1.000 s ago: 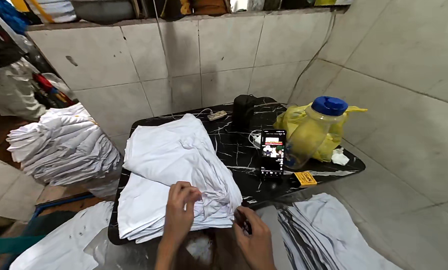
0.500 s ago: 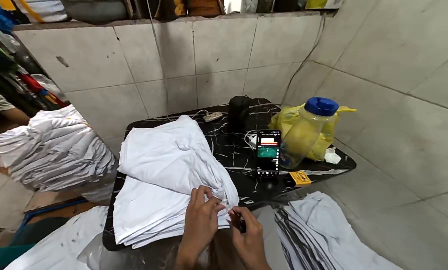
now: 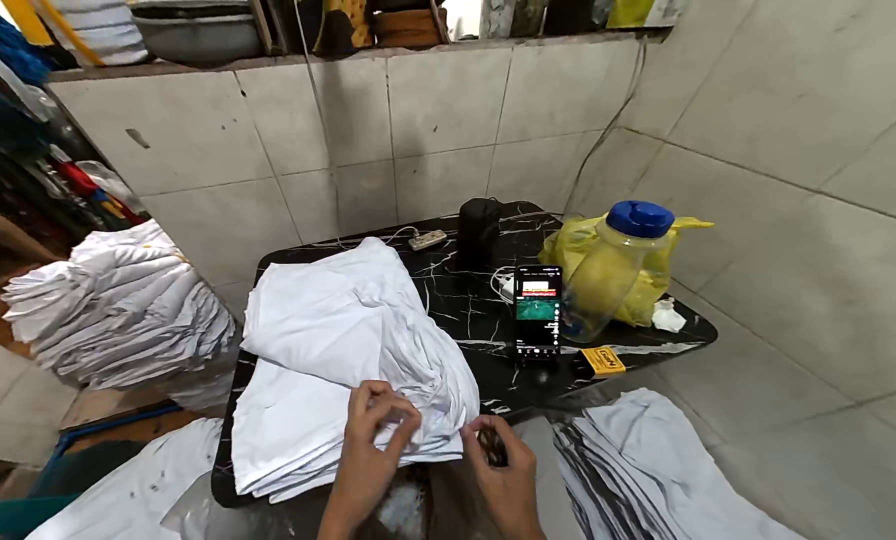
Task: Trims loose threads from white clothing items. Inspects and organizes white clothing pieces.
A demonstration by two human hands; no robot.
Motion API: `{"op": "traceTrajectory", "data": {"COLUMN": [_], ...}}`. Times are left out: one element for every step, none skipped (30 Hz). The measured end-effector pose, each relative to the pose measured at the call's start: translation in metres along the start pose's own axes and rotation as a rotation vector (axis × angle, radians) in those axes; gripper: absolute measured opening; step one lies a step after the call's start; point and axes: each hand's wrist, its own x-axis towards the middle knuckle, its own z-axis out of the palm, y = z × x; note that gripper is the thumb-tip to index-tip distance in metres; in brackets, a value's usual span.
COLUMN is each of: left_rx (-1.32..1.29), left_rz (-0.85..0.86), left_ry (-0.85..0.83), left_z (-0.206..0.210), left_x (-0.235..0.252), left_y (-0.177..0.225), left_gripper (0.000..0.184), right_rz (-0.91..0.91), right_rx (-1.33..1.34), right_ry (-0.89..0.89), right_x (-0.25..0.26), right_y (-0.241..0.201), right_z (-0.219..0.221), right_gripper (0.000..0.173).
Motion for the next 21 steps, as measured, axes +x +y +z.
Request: {"op": "traceTrajectory", "data": {"left_rx": [0.071,0.153,0.250,0.335,0.385,0.382,0.334,0.265,0.183,0.104,0.037,-0.015,-0.050,-0.073,-0.070,-0.042,-0.007,0.038,0.091,0.152,0.209], "left_rz": [0.063,0.117,0.147,0.148,0.135,0.118,0.102,0.082,0.063,0.043,0.025,0.015,0.017,0.031,0.054,0.073,0.086,0.090,0.091,0.091,0.092], "left_ry": [-0.003,-0.010,-0.017,-0.027,-0.029,-0.017,0.005,0.025,0.036,0.037,0.039,0.050,0.073,0.105,0.132,0.136,0.122,0.095,0.071,0.058,0.054], "left_z": [0.005,0.010,0.016,0.022,0.028,0.032,0.035,0.036,0.036,0.035,0.033,0.031,0.030,0.028,0.026,0.022,0.016,0.010,0.004,-0.001,-0.005], "left_x": [-0.003,-0.005,-0.006,-0.007,-0.008,-0.007,-0.006,-0.006,-0.006,-0.007,-0.007,-0.008,-0.010,-0.012,-0.015,-0.017,-0.020,-0.023,-0.026,-0.030,-0.033], "left_y": [0.005,0.010,0.013,0.016,0.017,0.016,0.013,0.010,0.007,0.005,0.004,0.003,0.003,0.002,0.002,0.002,0.002,0.001,0.000,0.000,0.000], "left_gripper": [0.017,0.020,0.028,0.035,0.037,0.033,0.026,0.021,0.019,0.016,0.015,0.013,0.012,0.012,0.015,0.020,0.027,0.035,0.041,0.043,0.042], "right_rz": [-0.019,-0.037,-0.040,-0.021,0.023,0.088,0.159,0.221,0.258,0.278,0.276,0.253,0.220,0.180,0.138,0.103,0.080,0.067,0.063,0.061,0.061], "right_rx": [0.055,0.082,0.089,0.099,0.123,0.175,0.240,0.308,0.360,0.396,0.419,0.427,0.417,0.384,0.334,0.289,0.263,0.249,0.245,0.247,0.240], "right_ry": [0.004,-0.003,-0.026,-0.064,-0.100,-0.137,-0.156,-0.161,-0.171,-0.196,-0.227,-0.258,-0.281,-0.305,-0.328,-0.356,-0.384,-0.412,-0.438,-0.455,-0.459], "right_x": [-0.002,-0.003,-0.005,-0.006,-0.007,-0.007,-0.005,-0.002,-0.001,0.000,0.000,0.001,0.001,0.000,-0.001,-0.001,-0.002,-0.003,-0.003,-0.004,-0.005], "right_y": [0.000,-0.001,-0.003,-0.006,-0.010,-0.014,-0.018,-0.022,-0.024,-0.025,-0.026,-0.027,-0.028,-0.029,-0.029,-0.030,-0.031,-0.033,-0.035,-0.036,-0.038], "right_z": [0.001,0.001,0.002,0.002,0.002,0.001,0.001,0.000,-0.002,-0.005,-0.008,-0.011,-0.013,-0.015,-0.017,-0.020,-0.024,-0.028,-0.032,-0.036,-0.040], "right_gripper": [0.016,0.020,0.026,0.031,0.034,0.034,0.031,0.025,0.018,0.015,0.013,0.011,0.012,0.014,0.017,0.020,0.019,0.019,0.020,0.021,0.022]}}
